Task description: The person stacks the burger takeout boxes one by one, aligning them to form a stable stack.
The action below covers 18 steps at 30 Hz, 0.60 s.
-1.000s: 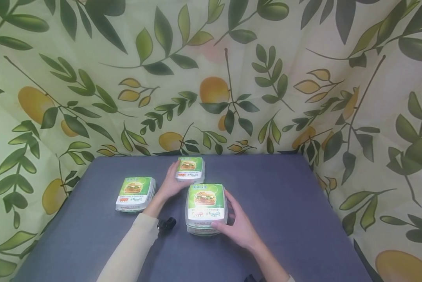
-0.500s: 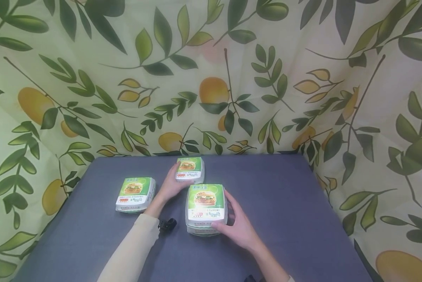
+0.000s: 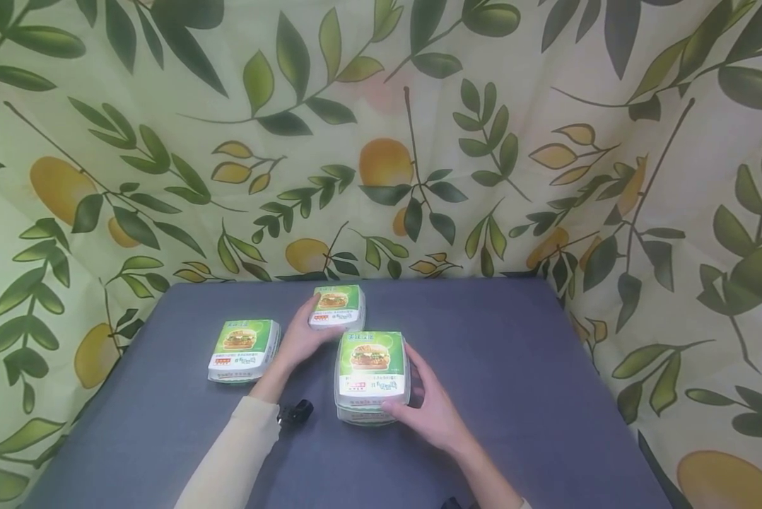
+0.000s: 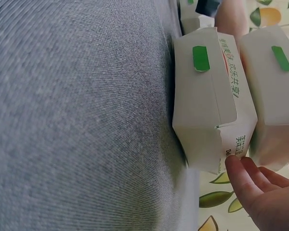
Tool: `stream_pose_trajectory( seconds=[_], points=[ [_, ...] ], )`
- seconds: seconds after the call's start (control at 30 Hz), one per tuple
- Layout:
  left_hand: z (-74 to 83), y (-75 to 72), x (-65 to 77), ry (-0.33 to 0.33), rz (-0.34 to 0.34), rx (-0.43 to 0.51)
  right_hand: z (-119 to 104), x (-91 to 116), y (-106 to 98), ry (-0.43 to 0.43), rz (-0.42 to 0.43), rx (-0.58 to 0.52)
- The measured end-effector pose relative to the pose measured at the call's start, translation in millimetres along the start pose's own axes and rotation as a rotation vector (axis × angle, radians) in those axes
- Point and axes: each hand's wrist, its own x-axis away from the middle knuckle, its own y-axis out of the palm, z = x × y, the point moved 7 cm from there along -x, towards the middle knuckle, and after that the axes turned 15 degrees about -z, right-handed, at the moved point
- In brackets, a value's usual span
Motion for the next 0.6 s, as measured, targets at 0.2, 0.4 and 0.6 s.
stream_pose_trajectory(
  seconds=[0.2,0.4,0.6],
  points=[
    [13.2,-9.6,9.3,0.038,0.04,0.016,-0.7,0.2,0.5,-0.006,0.001,0.004],
    [31.6,-15.2,19.4,0.052,0.05,0.016,-1.1,-0.1,0.8,-0.009,0.01,0.008],
    [51.0,-24.7,31.4,0.074,0.076,0.026,-2.9,0.4,1.2,-0.04,0.02,0.009]
  ],
)
